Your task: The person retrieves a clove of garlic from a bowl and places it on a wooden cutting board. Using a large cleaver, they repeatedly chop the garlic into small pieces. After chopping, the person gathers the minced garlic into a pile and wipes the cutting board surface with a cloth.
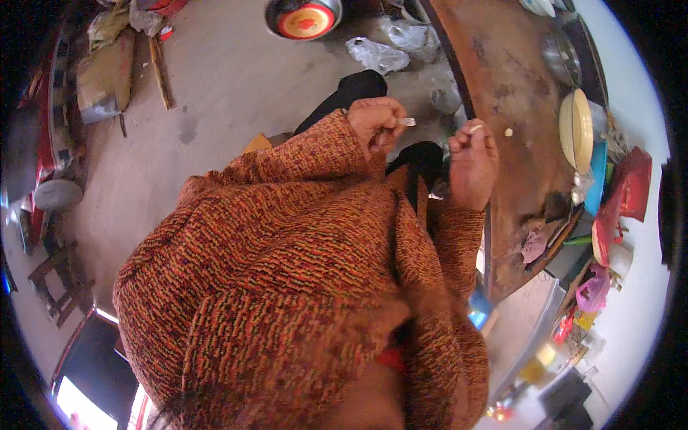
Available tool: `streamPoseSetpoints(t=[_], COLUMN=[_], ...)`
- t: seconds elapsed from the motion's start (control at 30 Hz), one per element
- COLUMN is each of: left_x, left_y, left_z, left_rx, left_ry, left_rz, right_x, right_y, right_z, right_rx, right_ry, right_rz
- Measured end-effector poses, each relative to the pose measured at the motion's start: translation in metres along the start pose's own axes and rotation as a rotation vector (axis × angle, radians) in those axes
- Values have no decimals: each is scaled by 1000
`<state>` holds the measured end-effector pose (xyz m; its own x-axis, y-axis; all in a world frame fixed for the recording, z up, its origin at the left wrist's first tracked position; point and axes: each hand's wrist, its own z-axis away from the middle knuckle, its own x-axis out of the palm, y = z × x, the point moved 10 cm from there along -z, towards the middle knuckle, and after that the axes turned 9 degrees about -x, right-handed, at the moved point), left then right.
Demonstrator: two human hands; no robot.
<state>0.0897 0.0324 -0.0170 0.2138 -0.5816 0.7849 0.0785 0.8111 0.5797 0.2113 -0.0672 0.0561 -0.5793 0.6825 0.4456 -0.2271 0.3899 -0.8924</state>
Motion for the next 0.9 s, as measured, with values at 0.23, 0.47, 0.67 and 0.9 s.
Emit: streamPoseSetpoints(t=[0.23,0.47,0.67,0.9], left_x=[12,5,-2,18], left_y=[10,-11,-15,-16], left_z=[3,-6,-10,-18], left_rx=[81,-44,-56,-184], left_ry=[100,-69,-35,-391], left_rz=[62,226,177,113], right_x=[-130,-187,-159,-121], right_y=[-61,-46,-48,-63], right_z=[-23,-42,-34,-27], right_rx=[-214,-154,-250,-412], right_ry=[356,369,293,222], right_rz=[715,697,910,1516])
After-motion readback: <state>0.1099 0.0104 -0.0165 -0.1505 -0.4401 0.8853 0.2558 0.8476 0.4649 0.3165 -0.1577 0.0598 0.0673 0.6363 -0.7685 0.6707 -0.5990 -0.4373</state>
